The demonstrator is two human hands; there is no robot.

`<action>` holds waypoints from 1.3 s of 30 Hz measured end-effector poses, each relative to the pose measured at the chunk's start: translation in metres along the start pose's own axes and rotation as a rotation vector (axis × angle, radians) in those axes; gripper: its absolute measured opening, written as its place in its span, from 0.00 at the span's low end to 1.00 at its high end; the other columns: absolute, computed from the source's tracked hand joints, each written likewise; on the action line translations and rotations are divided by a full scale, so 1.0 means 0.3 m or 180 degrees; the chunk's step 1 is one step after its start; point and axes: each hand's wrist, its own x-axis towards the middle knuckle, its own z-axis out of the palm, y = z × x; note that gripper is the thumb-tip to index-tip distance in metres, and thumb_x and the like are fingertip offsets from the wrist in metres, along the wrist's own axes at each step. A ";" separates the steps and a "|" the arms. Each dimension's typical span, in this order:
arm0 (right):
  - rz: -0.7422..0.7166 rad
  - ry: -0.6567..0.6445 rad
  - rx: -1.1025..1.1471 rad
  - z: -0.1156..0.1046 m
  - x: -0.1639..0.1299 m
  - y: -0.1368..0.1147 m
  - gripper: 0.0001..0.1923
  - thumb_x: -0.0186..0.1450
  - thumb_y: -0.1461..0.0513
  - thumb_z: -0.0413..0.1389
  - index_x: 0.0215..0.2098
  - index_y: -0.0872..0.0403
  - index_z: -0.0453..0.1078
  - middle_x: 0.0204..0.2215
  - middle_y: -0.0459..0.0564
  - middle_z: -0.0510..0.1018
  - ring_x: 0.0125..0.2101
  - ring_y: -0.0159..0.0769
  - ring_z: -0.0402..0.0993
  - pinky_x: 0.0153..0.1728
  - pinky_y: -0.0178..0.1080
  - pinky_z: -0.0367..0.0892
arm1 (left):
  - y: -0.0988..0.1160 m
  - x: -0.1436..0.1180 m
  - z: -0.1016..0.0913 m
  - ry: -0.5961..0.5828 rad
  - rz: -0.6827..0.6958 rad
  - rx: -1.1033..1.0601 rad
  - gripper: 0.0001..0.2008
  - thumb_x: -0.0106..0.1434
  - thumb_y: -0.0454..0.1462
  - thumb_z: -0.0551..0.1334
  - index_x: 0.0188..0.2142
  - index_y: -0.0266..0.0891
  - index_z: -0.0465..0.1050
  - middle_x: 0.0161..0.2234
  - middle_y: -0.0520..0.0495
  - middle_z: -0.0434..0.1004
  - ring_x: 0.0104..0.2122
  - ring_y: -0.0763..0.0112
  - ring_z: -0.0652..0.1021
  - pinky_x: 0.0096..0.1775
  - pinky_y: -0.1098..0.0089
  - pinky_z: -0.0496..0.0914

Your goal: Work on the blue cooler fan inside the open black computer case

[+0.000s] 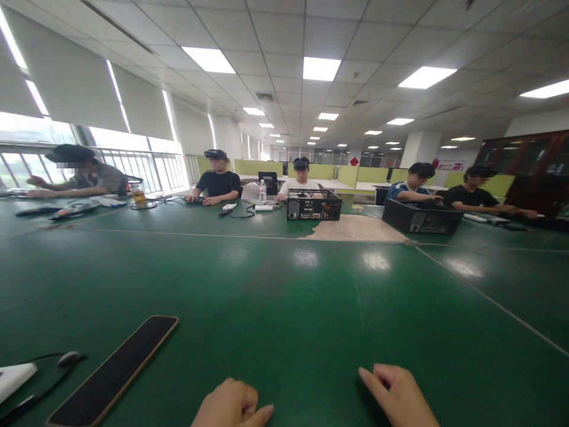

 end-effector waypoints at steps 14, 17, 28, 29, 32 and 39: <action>-0.0315 -0.0141 0.0261 0.004 -0.036 -0.068 0.26 0.65 0.46 0.44 0.18 0.53 0.49 0.17 0.41 0.53 0.21 0.29 0.51 0.24 0.34 0.48 | -0.001 -0.020 -0.008 -0.0064 0.0189 0.0029 0.21 0.57 0.51 0.53 0.18 0.39 0.54 0.22 0.52 0.60 0.28 0.69 0.66 0.32 0.67 0.54; -0.0349 -0.0076 0.0355 -0.003 -0.035 -0.059 0.26 0.65 0.46 0.45 0.18 0.53 0.50 0.17 0.41 0.53 0.21 0.29 0.51 0.23 0.34 0.49 | 0.001 -0.026 -0.007 -0.0019 0.0221 0.0044 0.21 0.57 0.50 0.53 0.18 0.39 0.54 0.22 0.52 0.60 0.29 0.69 0.66 0.32 0.66 0.54; -0.0203 -0.0058 0.0468 -0.006 -0.040 -0.052 0.25 0.64 0.46 0.44 0.18 0.53 0.51 0.18 0.42 0.54 0.22 0.31 0.52 0.25 0.35 0.51 | 0.001 -0.023 -0.007 0.0013 0.0245 0.0088 0.20 0.57 0.50 0.53 0.18 0.39 0.54 0.22 0.52 0.62 0.29 0.68 0.66 0.33 0.66 0.54; -0.0209 -0.0071 0.0455 -0.004 -0.039 -0.049 0.25 0.65 0.46 0.44 0.19 0.53 0.51 0.18 0.42 0.54 0.22 0.31 0.52 0.25 0.35 0.51 | 0.001 -0.022 -0.006 0.0016 0.0251 0.0089 0.20 0.57 0.49 0.53 0.18 0.39 0.54 0.22 0.52 0.61 0.29 0.68 0.66 0.33 0.66 0.54; -0.0214 -0.0078 0.0364 0.001 -0.034 -0.039 0.25 0.65 0.46 0.45 0.19 0.53 0.52 0.18 0.42 0.56 0.22 0.31 0.53 0.25 0.34 0.52 | 0.003 -0.023 -0.005 -0.0008 0.0229 0.0083 0.20 0.57 0.50 0.53 0.18 0.39 0.55 0.22 0.52 0.61 0.29 0.68 0.66 0.33 0.66 0.54; -0.0202 -0.0027 0.0026 -0.003 -0.068 -0.083 0.27 0.67 0.43 0.40 0.22 0.53 0.61 0.20 0.44 0.66 0.24 0.33 0.63 0.28 0.34 0.58 | 0.004 -0.030 -0.006 0.0054 0.0272 0.0084 0.21 0.57 0.50 0.53 0.17 0.39 0.53 0.20 0.52 0.60 0.28 0.69 0.64 0.33 0.67 0.55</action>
